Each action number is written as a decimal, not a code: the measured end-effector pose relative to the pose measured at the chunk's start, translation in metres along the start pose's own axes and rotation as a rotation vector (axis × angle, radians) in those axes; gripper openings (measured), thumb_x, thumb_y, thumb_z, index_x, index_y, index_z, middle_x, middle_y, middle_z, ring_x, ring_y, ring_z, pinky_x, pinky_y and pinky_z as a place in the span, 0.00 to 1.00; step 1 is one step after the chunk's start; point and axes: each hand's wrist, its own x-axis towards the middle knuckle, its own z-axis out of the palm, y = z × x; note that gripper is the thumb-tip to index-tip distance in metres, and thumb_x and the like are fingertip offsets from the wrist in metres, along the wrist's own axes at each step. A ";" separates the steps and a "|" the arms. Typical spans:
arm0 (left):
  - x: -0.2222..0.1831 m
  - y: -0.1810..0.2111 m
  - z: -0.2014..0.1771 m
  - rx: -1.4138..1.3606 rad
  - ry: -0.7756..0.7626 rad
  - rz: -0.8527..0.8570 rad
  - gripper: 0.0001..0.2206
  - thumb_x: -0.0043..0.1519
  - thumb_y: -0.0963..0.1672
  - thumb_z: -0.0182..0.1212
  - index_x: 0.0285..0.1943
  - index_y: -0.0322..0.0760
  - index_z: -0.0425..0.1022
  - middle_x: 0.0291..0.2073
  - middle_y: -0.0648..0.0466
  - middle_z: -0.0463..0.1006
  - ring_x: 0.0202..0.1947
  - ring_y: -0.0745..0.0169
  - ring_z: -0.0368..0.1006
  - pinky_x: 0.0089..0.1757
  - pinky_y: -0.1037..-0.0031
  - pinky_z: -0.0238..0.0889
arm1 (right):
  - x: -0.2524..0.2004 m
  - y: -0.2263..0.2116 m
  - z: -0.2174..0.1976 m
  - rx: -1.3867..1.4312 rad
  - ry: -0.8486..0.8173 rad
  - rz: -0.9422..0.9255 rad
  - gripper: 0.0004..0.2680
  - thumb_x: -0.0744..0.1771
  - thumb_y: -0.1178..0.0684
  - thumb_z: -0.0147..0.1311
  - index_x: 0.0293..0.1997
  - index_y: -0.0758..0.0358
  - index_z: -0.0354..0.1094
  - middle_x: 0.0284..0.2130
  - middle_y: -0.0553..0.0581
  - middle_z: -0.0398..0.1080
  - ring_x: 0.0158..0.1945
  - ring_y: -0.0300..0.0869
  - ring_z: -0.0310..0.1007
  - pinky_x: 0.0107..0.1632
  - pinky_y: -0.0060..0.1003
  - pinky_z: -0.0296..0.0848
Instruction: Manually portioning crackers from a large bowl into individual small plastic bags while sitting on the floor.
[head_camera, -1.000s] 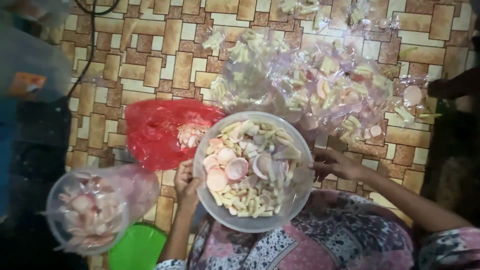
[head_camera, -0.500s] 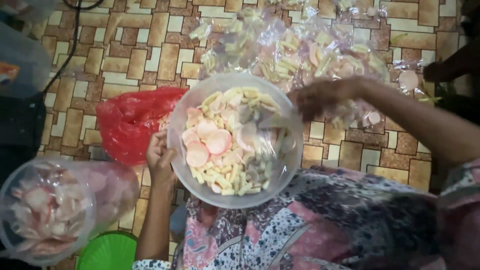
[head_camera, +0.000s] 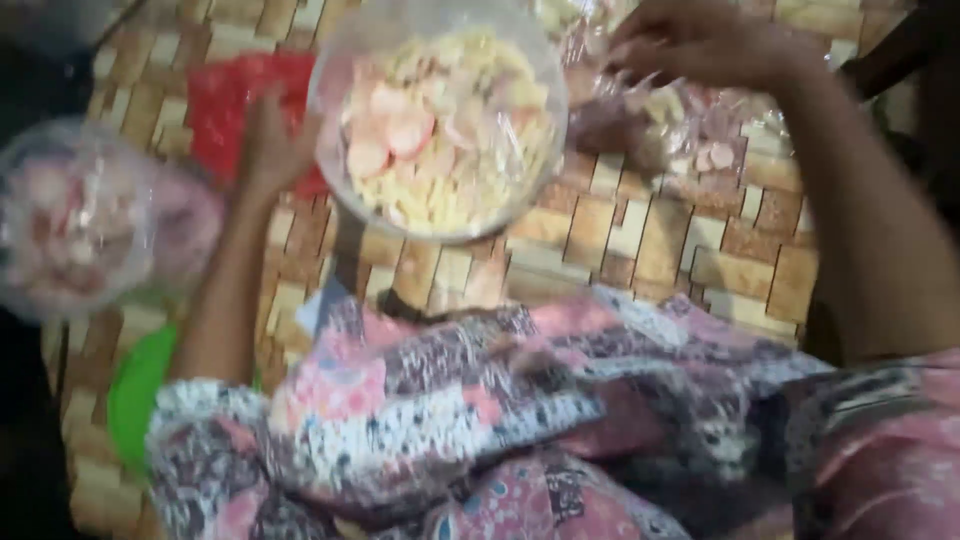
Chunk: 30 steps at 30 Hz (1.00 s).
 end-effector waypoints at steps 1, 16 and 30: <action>-0.001 0.002 -0.009 0.068 0.094 0.127 0.22 0.62 0.52 0.50 0.54 0.29 0.60 0.47 0.38 0.65 0.44 0.42 0.64 0.41 0.57 0.57 | -0.019 -0.002 0.004 -0.027 -0.026 0.017 0.09 0.67 0.54 0.41 0.49 0.67 0.59 0.43 0.63 0.66 0.43 0.49 0.69 0.45 0.39 0.72; -0.206 0.167 -0.121 0.435 -0.309 0.291 0.12 0.61 0.46 0.54 0.49 0.38 0.71 0.38 0.47 0.76 0.32 0.54 0.72 0.31 0.65 0.63 | -0.145 -0.104 0.050 -0.534 -0.088 0.188 0.19 0.61 0.42 0.45 0.56 0.56 0.58 0.51 0.57 0.65 0.51 0.50 0.66 0.52 0.50 0.66; -0.267 0.103 -0.165 0.214 -0.401 0.379 0.16 0.53 0.45 0.59 0.51 0.43 0.72 0.34 0.43 0.78 0.29 0.44 0.76 0.34 0.59 0.69 | 0.006 0.006 0.196 -0.673 0.007 -0.254 0.17 0.63 0.44 0.50 0.56 0.50 0.57 0.54 0.58 0.63 0.54 0.59 0.63 0.54 0.63 0.57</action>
